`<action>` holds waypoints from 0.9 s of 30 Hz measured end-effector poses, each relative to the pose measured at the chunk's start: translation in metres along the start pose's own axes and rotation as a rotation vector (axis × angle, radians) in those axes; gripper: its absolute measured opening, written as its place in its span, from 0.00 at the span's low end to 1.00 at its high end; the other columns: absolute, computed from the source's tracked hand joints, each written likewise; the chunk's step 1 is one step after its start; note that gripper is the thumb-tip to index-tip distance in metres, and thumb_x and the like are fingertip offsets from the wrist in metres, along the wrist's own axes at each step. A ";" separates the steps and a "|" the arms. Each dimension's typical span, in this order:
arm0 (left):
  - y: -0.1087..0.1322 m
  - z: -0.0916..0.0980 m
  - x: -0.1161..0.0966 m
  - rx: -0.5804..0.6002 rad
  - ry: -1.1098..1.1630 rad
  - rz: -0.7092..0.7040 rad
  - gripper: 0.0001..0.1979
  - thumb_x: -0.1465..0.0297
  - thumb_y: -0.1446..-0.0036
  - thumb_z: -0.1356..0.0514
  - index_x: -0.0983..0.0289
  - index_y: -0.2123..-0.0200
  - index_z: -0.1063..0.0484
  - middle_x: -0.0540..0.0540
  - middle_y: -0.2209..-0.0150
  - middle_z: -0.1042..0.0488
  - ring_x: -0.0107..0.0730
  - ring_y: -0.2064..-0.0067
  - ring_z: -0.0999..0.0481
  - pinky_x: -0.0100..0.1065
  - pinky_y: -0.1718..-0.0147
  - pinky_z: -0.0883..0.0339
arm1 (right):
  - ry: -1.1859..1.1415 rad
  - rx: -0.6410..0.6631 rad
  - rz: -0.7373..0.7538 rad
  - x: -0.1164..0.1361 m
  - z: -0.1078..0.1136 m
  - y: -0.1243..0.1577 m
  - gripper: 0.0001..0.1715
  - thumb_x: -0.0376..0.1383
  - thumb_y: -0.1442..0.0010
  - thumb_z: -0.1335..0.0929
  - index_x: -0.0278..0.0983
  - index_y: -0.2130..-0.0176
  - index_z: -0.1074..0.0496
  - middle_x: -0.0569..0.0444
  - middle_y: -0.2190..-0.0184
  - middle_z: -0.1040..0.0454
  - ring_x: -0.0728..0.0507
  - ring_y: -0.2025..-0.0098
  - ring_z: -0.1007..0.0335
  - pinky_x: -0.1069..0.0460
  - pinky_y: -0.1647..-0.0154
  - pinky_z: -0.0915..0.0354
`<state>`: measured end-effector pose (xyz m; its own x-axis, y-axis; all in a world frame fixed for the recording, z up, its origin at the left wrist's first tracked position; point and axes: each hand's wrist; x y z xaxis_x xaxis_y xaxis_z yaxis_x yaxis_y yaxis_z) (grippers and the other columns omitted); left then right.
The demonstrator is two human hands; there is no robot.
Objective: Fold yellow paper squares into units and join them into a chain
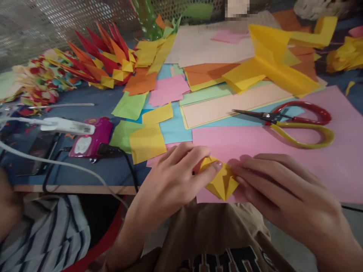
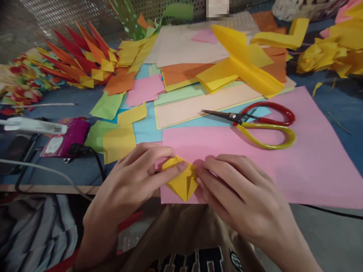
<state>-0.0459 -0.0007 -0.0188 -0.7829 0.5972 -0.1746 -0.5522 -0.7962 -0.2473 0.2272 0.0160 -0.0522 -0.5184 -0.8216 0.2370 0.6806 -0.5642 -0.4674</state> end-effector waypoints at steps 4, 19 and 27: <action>-0.001 -0.001 0.002 0.008 -0.034 -0.019 0.06 0.70 0.22 0.40 0.60 0.46 0.26 0.55 0.42 0.23 0.43 0.43 0.24 0.44 0.46 0.26 | 0.005 -0.018 0.000 0.000 0.001 -0.004 0.21 0.27 0.31 0.27 0.28 0.40 0.23 0.45 0.41 0.23 0.37 0.39 0.28 0.41 0.32 0.31; -0.003 0.002 -0.038 -0.119 0.065 0.316 0.11 0.71 0.24 0.39 0.60 0.41 0.26 0.55 0.49 0.21 0.45 0.49 0.22 0.45 0.50 0.22 | 0.139 -0.197 -0.300 0.064 -0.008 -0.017 0.07 0.32 0.27 0.30 0.33 0.51 0.24 0.46 0.49 0.21 0.35 0.47 0.25 0.41 0.48 0.28; -0.016 -0.010 -0.032 -0.114 0.063 0.317 0.12 0.75 0.25 0.40 0.60 0.42 0.30 0.56 0.42 0.25 0.45 0.45 0.24 0.48 0.45 0.23 | -0.071 -0.201 -0.213 0.051 0.000 -0.013 0.05 0.28 0.29 0.29 0.34 0.53 0.25 0.47 0.51 0.22 0.42 0.50 0.26 0.46 0.47 0.28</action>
<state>-0.0094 -0.0059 -0.0190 -0.8891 0.3298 -0.3174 -0.2463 -0.9292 -0.2755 0.1919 -0.0187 -0.0345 -0.5959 -0.6942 0.4038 0.4404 -0.7030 -0.5584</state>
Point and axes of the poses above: each hand's wrist, its own y-axis away from the middle knuckle, its own z-axis out of the back of the hand, x = y × z
